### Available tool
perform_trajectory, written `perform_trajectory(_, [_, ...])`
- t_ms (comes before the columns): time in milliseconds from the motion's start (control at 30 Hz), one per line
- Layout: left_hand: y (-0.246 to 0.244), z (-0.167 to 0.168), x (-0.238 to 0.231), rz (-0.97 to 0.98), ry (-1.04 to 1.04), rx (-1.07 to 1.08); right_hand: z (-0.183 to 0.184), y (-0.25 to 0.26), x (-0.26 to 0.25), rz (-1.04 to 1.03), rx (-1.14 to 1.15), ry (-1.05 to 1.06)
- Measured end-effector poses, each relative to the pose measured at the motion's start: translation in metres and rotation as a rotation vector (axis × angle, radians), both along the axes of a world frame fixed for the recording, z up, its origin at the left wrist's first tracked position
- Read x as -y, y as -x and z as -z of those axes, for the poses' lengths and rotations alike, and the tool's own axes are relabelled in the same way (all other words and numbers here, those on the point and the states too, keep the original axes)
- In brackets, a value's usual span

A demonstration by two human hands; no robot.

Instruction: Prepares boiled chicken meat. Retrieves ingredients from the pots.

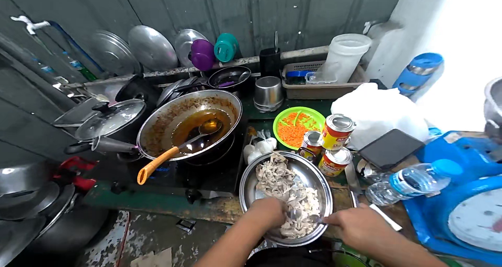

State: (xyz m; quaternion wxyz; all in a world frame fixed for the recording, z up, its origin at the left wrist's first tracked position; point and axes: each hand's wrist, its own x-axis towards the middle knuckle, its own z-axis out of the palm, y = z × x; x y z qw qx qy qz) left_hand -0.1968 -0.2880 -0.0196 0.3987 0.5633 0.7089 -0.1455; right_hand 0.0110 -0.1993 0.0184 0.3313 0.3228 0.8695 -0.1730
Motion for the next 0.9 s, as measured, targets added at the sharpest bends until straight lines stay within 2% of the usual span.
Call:
perform_trajectory(133, [0.0, 0.008, 0.004, 0.036, 0.051, -0.073, 0.011, 0.013, 0.002, 0.07, -0.015, -0.075])
perform_trajectory(300, [0.006, -0.005, 0.007, -0.011, 0.018, -0.079, -0.009, 0.003, -0.008, 0.143, -0.046, -0.096])
perform_trajectory(400, [-0.005, 0.002, 0.007, -0.062, 0.005, -0.103, 0.005, 0.013, 0.009, 0.101, -0.002, -0.098])
perform_trajectory(500, [-0.003, -0.009, 0.008, -0.044, 0.05, -0.132, 0.004, 0.015, 0.015, 0.042, 0.012, -0.004])
perform_trajectory(600, [0.008, -0.021, 0.007, -0.049, 0.008, -0.079, -0.004, 0.008, 0.0, 0.125, -0.087, -0.038])
perform_trajectory(667, [0.005, -0.015, 0.001, -0.072, -0.03, -0.099, 0.004, 0.014, -0.001, 0.155, -0.102, -0.075])
perform_trajectory(767, [0.002, 0.004, -0.008, -0.095, -0.022, -0.135, 0.026, 0.021, 0.022, 0.066, -0.084, -0.1])
perform_trajectory(900, [-0.002, 0.006, -0.007, -0.036, 0.006, -0.141, 0.026, 0.014, 0.024, 0.039, -0.042, -0.075])
